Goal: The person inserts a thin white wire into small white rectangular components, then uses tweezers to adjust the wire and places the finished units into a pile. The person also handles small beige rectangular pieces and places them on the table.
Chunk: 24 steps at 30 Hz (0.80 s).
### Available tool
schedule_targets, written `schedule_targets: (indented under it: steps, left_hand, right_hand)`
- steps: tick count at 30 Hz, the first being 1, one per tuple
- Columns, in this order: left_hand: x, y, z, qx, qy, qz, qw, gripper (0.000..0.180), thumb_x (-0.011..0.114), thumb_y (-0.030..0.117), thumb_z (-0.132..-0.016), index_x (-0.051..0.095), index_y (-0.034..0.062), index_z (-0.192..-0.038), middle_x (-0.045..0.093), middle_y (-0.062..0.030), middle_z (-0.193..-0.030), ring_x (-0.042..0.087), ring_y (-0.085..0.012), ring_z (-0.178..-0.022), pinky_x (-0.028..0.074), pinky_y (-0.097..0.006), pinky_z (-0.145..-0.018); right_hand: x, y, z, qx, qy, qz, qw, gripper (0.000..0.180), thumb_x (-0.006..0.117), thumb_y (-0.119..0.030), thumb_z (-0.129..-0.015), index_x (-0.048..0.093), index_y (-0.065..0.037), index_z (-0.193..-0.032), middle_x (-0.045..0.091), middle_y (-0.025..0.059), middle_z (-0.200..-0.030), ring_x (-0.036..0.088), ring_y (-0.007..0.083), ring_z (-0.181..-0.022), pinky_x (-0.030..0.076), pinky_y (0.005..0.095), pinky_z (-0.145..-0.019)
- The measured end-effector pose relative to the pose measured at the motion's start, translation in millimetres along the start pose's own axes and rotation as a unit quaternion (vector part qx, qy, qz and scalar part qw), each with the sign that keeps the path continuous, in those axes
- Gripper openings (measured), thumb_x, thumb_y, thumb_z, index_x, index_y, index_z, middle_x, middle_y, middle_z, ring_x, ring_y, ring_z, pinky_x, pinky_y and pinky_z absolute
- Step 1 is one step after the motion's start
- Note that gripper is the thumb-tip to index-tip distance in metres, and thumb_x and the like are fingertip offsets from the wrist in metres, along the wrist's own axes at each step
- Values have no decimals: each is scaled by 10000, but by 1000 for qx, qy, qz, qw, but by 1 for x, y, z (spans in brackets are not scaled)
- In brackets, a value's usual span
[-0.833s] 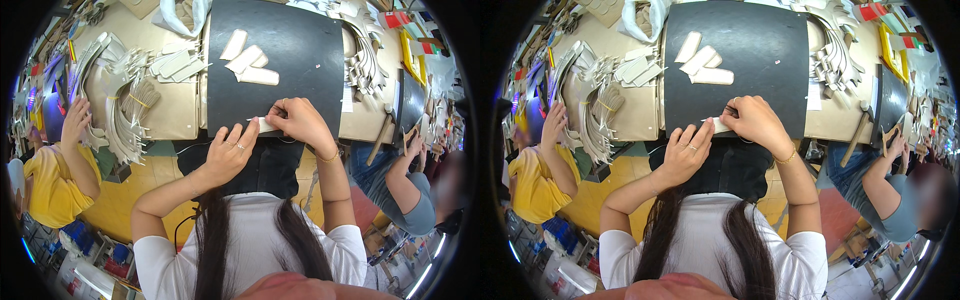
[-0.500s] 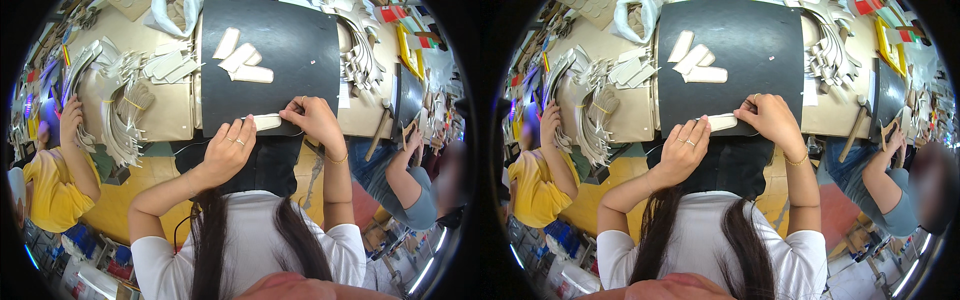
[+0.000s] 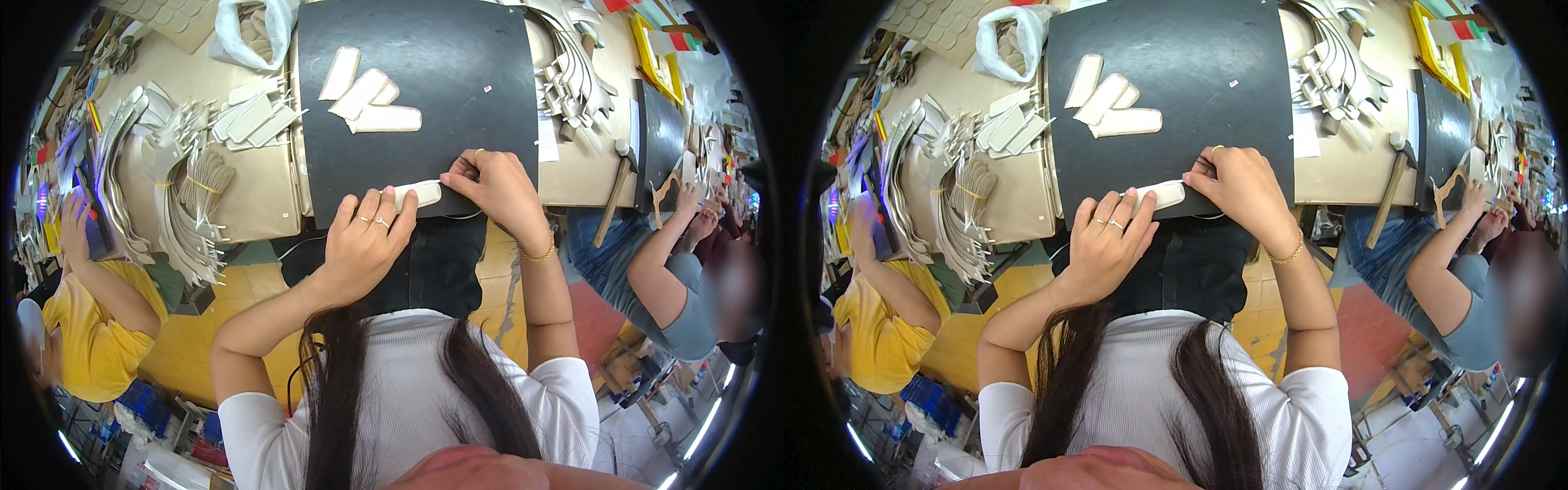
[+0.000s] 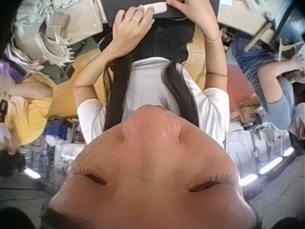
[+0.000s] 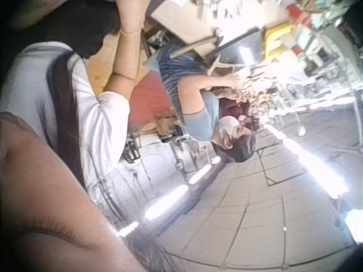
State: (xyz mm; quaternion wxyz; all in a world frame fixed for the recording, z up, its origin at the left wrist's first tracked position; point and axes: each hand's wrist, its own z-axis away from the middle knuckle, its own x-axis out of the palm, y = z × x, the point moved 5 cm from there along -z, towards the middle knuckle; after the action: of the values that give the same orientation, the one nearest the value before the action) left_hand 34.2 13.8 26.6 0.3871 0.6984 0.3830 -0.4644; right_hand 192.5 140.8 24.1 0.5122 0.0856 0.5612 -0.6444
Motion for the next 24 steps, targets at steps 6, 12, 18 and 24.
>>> schedule_targets:
  steps: [6,12,18,24]
  left_hand:
    - [4,6,-15,4,-37,-31,999,488,704,169,-843,662,130,-1327,571,-67,-918,583,-229,-901,392,-426,-887]
    - [7,8,-24,-2,-56,-7,998,462,603,104,-879,641,113,-1340,517,-24,-860,533,-192,-803,380,-415,-859]
    - [10,6,-27,-15,-65,34,997,460,618,77,-881,623,91,-1341,533,-15,-808,549,-193,-770,379,-407,-837]
    - [7,3,-31,7,-88,35,995,456,615,107,-875,614,51,-1328,597,-16,-826,588,-172,-795,396,-388,-841]
  right_hand:
    - [3,-2,9,-5,31,11,999,195,771,-173,-867,721,15,-873,692,139,-757,655,277,-631,507,347,-613]
    - [7,-8,44,-104,136,23,985,89,719,-67,-875,733,-57,-962,637,72,-873,685,283,-731,547,382,-634]
    - [23,-3,65,-150,165,79,971,387,709,7,-801,745,-114,-1167,602,38,-875,653,214,-662,544,340,-601]
    - [32,-5,72,-146,165,131,967,545,729,47,-748,717,-132,-1263,585,43,-897,642,211,-663,554,351,-618]
